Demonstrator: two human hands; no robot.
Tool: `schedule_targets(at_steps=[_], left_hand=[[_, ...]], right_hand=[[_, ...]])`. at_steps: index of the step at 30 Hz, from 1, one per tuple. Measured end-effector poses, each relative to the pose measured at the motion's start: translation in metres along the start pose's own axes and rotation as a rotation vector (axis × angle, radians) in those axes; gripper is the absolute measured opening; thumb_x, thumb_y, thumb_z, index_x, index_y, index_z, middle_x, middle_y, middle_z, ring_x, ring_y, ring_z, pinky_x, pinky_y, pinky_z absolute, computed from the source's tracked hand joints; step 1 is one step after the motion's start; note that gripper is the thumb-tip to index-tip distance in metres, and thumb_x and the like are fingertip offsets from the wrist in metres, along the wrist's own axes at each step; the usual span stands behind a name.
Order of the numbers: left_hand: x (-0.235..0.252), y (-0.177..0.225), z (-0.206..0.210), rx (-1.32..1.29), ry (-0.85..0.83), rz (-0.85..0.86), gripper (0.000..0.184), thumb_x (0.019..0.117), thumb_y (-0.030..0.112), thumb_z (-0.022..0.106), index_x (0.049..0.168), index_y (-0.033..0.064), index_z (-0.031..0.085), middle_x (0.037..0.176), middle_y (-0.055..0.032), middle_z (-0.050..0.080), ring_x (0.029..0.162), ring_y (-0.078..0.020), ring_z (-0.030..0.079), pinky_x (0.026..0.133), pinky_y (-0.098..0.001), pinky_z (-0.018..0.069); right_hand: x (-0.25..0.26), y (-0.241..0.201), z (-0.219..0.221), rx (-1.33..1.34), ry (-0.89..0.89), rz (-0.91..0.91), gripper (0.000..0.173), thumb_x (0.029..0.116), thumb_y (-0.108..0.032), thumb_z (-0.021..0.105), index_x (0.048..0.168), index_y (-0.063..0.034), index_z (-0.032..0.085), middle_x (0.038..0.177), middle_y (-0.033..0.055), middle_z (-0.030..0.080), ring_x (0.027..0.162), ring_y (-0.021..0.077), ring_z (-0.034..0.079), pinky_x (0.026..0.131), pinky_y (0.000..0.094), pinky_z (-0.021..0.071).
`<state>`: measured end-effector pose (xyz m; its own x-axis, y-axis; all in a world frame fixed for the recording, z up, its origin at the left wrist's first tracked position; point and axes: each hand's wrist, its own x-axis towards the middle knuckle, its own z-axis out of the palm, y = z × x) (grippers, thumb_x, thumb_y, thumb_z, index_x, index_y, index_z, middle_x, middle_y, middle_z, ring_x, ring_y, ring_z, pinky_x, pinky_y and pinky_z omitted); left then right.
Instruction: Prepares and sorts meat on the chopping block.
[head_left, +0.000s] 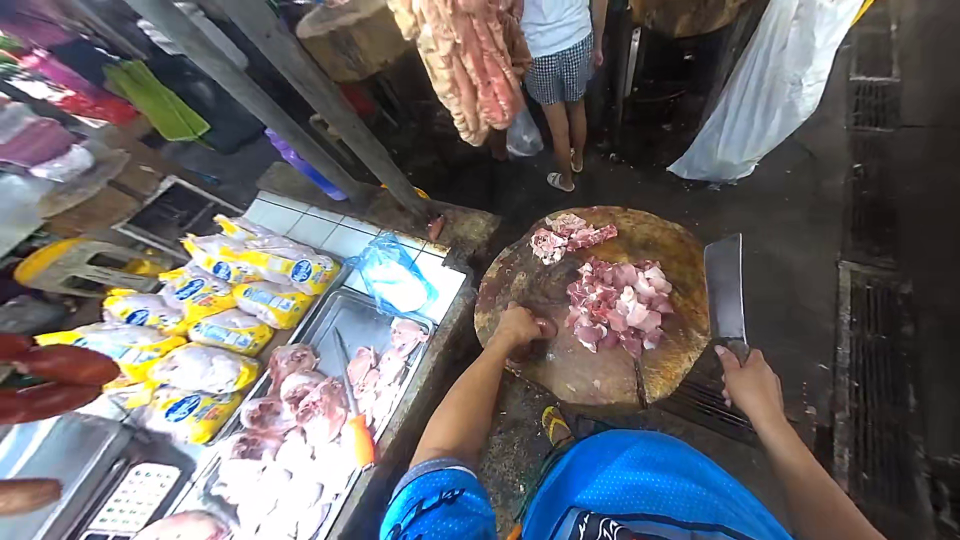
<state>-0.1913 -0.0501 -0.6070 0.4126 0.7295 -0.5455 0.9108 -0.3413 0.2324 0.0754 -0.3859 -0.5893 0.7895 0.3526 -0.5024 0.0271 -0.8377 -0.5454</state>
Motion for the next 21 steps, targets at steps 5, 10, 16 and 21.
schedule_targets(at_steps=[5,10,16,21], left_hand=[[-0.005,-0.013,-0.007,-0.664,0.109,-0.207,0.043,0.0840,0.033,0.077,0.109,-0.0016,0.070,0.101,-0.0219,0.070,0.095,-0.0355,0.068,0.087,-0.0586,0.0543],[-0.014,-0.012,-0.013,-1.092,0.251,-0.205,0.037,0.0841,0.023,0.073,0.111,-0.0010,0.067,0.095,-0.0156,0.069,0.085,-0.0267,0.066,0.078,-0.0500,0.0560],[-0.011,-0.003,-0.030,-1.086,0.406,-0.186,0.050,0.0870,0.027,0.074,0.128,0.0012,0.063,0.111,-0.0201,0.071,0.102,-0.0316,0.070,0.089,-0.0539,0.0574],[-0.006,-0.010,0.001,-0.140,0.271,-0.141,0.069,0.0948,0.043,0.070,0.156,0.0231,0.045,0.157,-0.0305,0.039,0.144,-0.0591,0.030,0.107,-0.0804,0.0312]], right_hand=[[0.009,0.006,-0.012,-0.007,-0.056,-0.034,0.058,0.1074,-0.052,0.046,0.136,-0.0022,0.047,0.087,0.0166,0.064,0.065,0.0279,0.066,0.063,0.0476,0.0576],[0.017,0.008,-0.017,-0.060,-0.086,-0.078,0.058,0.1071,-0.053,0.046,0.137,-0.0024,0.047,0.088,0.0173,0.064,0.066,0.0286,0.067,0.064,0.0483,0.0576],[0.025,-0.001,-0.017,-0.120,-0.092,-0.144,0.059,0.1083,-0.050,0.045,0.141,-0.0009,0.044,0.093,0.0192,0.065,0.070,0.0296,0.068,0.068,0.0493,0.0579],[0.029,-0.006,-0.023,-0.136,-0.123,-0.177,0.061,0.1079,-0.050,0.046,0.142,0.0009,0.044,0.103,0.0254,0.066,0.081,0.0370,0.069,0.075,0.0554,0.0571]])
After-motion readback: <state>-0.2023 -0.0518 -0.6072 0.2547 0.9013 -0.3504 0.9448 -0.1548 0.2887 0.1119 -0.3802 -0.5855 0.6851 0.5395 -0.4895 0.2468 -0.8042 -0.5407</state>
